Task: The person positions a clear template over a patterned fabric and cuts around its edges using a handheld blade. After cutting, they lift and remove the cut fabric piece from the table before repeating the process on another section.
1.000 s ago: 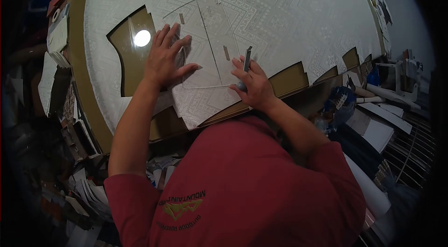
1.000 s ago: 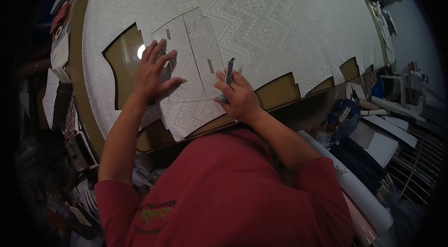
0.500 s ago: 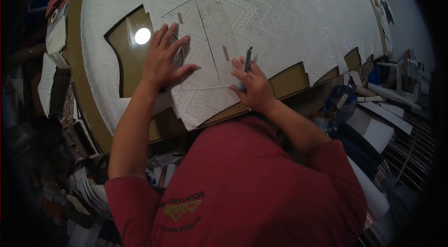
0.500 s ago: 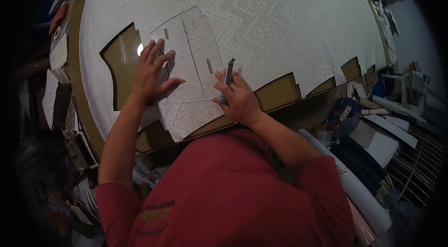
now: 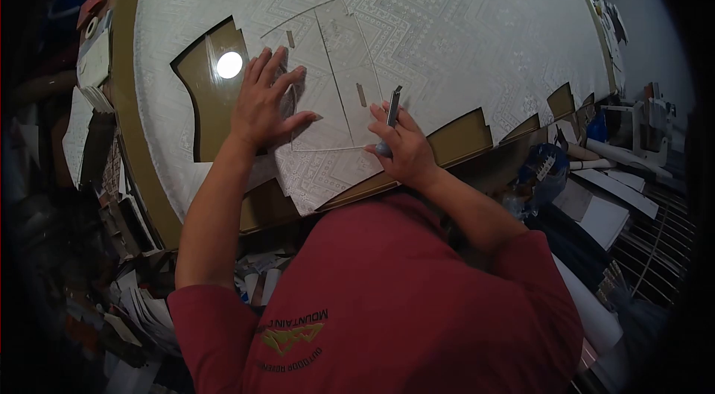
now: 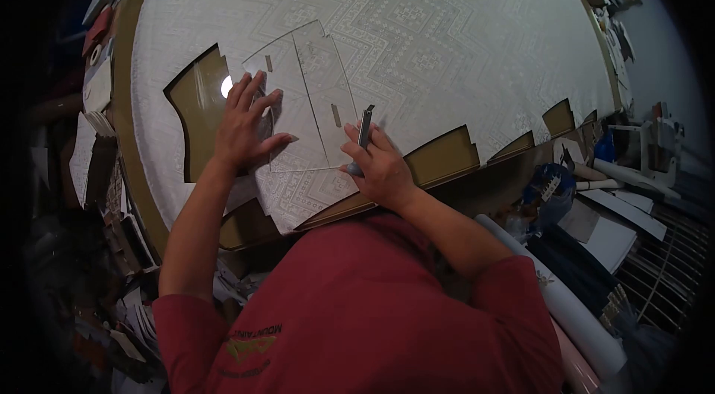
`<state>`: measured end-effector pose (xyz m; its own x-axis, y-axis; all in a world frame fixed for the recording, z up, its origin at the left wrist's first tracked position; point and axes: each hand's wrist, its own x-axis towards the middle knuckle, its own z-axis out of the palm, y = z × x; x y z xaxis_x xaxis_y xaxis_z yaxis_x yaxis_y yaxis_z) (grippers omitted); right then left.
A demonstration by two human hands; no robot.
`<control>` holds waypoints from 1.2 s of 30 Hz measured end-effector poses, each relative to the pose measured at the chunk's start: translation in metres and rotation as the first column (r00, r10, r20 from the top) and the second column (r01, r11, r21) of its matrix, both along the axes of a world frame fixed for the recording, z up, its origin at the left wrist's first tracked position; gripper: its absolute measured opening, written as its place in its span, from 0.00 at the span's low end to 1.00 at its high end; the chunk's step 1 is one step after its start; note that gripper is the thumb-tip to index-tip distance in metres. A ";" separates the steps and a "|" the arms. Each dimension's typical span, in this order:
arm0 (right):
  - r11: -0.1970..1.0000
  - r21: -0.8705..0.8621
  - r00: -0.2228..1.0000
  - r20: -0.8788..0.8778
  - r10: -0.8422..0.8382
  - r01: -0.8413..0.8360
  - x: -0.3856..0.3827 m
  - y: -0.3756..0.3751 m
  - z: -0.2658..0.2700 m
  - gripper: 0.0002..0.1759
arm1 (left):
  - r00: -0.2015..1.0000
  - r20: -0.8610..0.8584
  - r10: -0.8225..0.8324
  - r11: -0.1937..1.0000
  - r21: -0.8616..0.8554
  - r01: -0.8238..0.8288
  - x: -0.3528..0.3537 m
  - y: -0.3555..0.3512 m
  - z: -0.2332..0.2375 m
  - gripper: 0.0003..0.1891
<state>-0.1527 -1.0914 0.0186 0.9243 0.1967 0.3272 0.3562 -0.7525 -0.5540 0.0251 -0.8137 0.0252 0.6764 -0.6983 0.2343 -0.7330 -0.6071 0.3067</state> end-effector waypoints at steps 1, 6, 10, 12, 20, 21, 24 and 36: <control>1.000 0.006 1.000 -0.004 0.002 -0.002 0.001 -0.001 -0.001 0.26 | 1.000 -0.016 0.003 1.000 0.008 -0.003 -0.001 0.000 0.002 0.42; 1.000 -0.001 1.000 0.008 0.011 -0.011 0.001 -0.001 0.001 0.26 | 1.000 -0.017 0.002 1.000 0.008 -0.002 0.000 0.000 0.000 0.42; 1.000 -0.009 1.000 0.003 0.016 -0.016 0.001 -0.001 0.001 0.27 | 1.000 -0.025 0.000 1.000 0.006 0.000 0.000 0.001 -0.001 0.42; 1.000 0.004 1.000 0.002 0.018 -0.018 0.001 -0.001 0.001 0.27 | 1.000 -0.028 0.001 1.000 0.002 -0.001 0.000 0.001 0.000 0.42; 1.000 0.009 1.000 0.007 0.021 -0.021 0.002 -0.001 0.003 0.28 | 0.999 -0.045 0.003 1.000 0.018 -0.002 -0.001 0.000 0.002 0.42; 1.000 0.002 1.000 0.008 0.020 -0.020 0.002 -0.001 0.003 0.28 | 0.999 -0.044 0.008 1.000 0.017 -0.007 -0.001 0.000 0.002 0.42; 1.000 -0.008 1.000 0.016 0.025 -0.025 0.003 -0.001 0.004 0.28 | 0.999 -0.037 0.010 1.000 0.010 -0.009 -0.001 0.001 0.001 0.41; 1.000 0.004 1.000 0.000 0.011 -0.011 0.004 0.000 0.005 0.26 | 1.000 -0.024 0.014 1.000 -0.011 -0.014 0.000 0.000 0.000 0.41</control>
